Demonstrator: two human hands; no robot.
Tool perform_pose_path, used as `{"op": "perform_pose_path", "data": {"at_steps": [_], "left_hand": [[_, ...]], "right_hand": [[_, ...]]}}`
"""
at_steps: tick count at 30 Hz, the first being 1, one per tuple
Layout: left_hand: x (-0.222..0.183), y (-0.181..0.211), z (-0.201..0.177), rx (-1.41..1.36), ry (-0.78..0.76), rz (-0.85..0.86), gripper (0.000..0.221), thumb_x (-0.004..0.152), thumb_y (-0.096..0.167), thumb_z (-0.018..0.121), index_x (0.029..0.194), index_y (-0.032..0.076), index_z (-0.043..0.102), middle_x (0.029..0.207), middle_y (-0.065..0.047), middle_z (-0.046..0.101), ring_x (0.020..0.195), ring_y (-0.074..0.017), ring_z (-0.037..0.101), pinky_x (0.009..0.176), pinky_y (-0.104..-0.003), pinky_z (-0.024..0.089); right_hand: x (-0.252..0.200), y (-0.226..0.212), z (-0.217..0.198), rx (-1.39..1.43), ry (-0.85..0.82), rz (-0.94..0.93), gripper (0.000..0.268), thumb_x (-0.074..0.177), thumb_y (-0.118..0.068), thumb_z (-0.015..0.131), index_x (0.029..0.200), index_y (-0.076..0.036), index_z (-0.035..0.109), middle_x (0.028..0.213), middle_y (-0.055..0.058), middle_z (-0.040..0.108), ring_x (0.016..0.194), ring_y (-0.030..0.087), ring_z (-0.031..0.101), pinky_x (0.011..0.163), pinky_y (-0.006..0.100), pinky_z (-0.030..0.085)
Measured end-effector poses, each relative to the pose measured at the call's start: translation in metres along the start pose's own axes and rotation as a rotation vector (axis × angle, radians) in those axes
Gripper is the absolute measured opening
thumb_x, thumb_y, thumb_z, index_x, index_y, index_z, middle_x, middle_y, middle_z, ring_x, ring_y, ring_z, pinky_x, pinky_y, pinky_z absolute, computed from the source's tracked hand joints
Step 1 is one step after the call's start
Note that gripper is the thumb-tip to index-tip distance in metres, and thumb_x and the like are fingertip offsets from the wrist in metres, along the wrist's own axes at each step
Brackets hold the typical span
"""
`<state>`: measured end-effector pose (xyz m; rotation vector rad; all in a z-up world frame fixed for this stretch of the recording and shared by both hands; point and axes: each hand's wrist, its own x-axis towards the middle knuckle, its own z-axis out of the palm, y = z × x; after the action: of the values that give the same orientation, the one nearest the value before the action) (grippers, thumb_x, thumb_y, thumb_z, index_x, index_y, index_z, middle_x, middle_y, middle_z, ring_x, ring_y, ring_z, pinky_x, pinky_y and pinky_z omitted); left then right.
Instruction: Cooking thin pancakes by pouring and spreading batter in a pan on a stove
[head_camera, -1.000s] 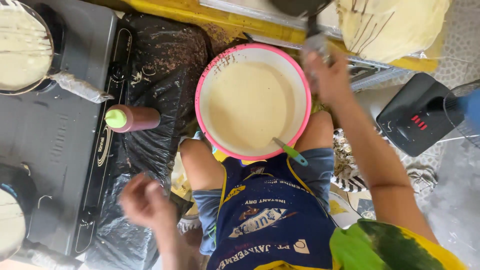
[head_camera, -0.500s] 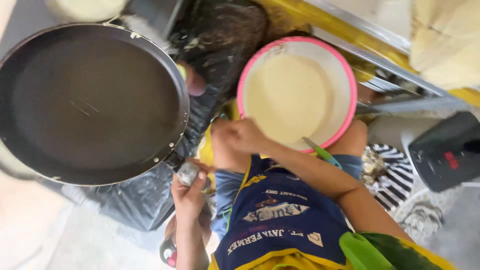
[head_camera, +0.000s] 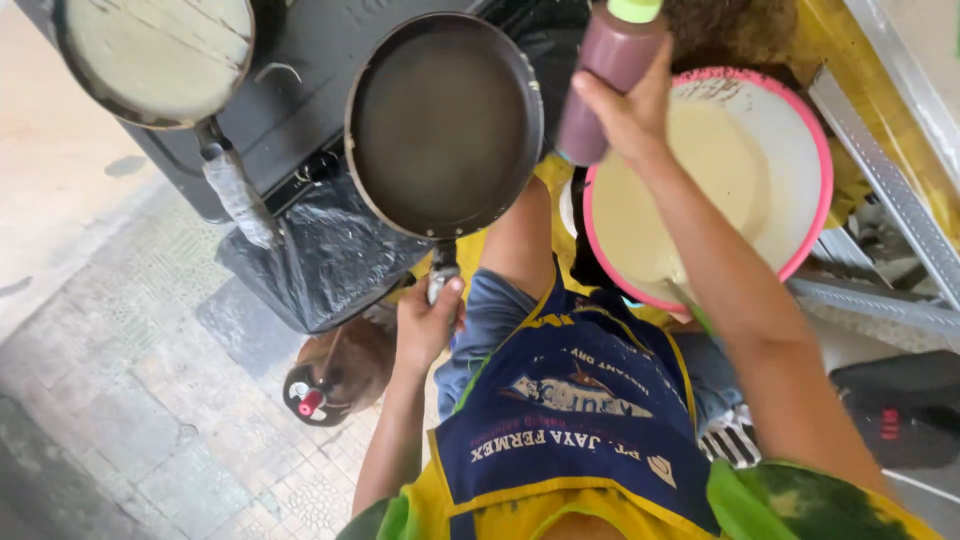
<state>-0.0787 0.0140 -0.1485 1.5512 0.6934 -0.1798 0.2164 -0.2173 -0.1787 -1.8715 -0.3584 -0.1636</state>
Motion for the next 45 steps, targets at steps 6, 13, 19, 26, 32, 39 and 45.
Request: {"op": "perform_pose_path", "data": {"at_steps": [6,13,19,26,32,39,45], "left_hand": [[0.018,-0.015,0.065,0.230,-0.438,-0.144,0.041,0.097,0.043,0.064,0.072,0.012,0.055,0.056,-0.003,0.064,0.042,-0.0126,0.058,0.048,-0.028,0.048],[0.021,-0.031,0.144,0.395,-0.807,-0.261,0.044,0.093,0.058,0.058,0.092,0.014,0.065,0.064,-0.004,0.066,0.048,-0.0148,0.062,0.050,-0.027,0.048],[0.014,-0.032,0.157,0.338,-0.843,-0.271,0.041,0.094,0.052,0.061,0.090,0.011,0.065,0.062,-0.005,0.063,0.044,-0.0158,0.059,0.043,-0.027,0.045],[0.019,-0.009,0.141,0.370,-0.835,-0.286,0.048,0.092,0.059,0.057,0.086,0.012,0.060,0.063,-0.005,0.064,0.045,-0.0145,0.059,0.043,-0.027,0.043],[0.021,-0.008,0.102,0.218,-0.748,-0.318,0.045,0.092,0.055,0.061,0.086,0.011,0.061,0.061,-0.006,0.063,0.044,-0.0140,0.057,0.042,-0.025,0.044],[0.014,-0.026,-0.001,-0.390,-0.503,0.011,0.050,0.090,0.050,0.072,0.090,0.001,0.061,0.054,-0.010,0.053,0.041,-0.0154,0.050,0.038,-0.026,0.043],[-0.013,0.008,-0.027,-0.483,-0.320,0.115,0.052,0.092,0.049,0.076,0.090,-0.001,0.063,0.052,-0.010,0.053,0.039,-0.0146,0.048,0.036,-0.025,0.039]], "right_hand": [[-0.065,-0.161,-0.102,-1.125,-1.069,0.723,0.090,0.078,-0.071,0.071,0.139,-0.011,0.045,0.114,0.013,0.070,0.094,0.034,0.071,0.072,0.041,0.054],[-0.099,-0.099,-0.183,-1.727,-0.978,0.544,0.083,0.085,-0.080,0.056,0.129,-0.011,0.058,0.086,0.004,0.082,0.076,0.027,0.079,0.060,0.037,0.052],[-0.131,-0.151,-0.182,-1.572,-1.250,0.803,0.076,0.089,-0.080,0.043,0.134,-0.020,0.054,0.080,-0.004,0.070,0.073,0.012,0.074,0.066,0.026,0.062],[-0.141,-0.142,-0.198,-1.463,-1.307,0.881,0.081,0.077,-0.084,0.059,0.135,-0.027,0.057,0.098,0.003,0.082,0.091,0.026,0.079,0.074,0.037,0.059],[-0.093,-0.107,-0.213,-1.264,-0.599,0.673,0.086,0.085,-0.082,0.064,0.132,-0.009,0.061,0.105,0.017,0.076,0.096,0.044,0.073,0.082,0.051,0.050],[-0.013,0.011,-0.078,-0.060,0.096,0.140,0.080,0.080,-0.014,0.098,0.137,-0.004,0.044,0.127,0.020,0.067,0.112,0.031,0.069,0.097,0.040,0.057],[0.009,0.018,0.060,0.085,-0.112,0.137,0.104,0.069,-0.027,0.104,0.146,-0.007,0.037,0.141,0.020,0.062,0.131,0.034,0.062,0.114,0.042,0.049]]}}
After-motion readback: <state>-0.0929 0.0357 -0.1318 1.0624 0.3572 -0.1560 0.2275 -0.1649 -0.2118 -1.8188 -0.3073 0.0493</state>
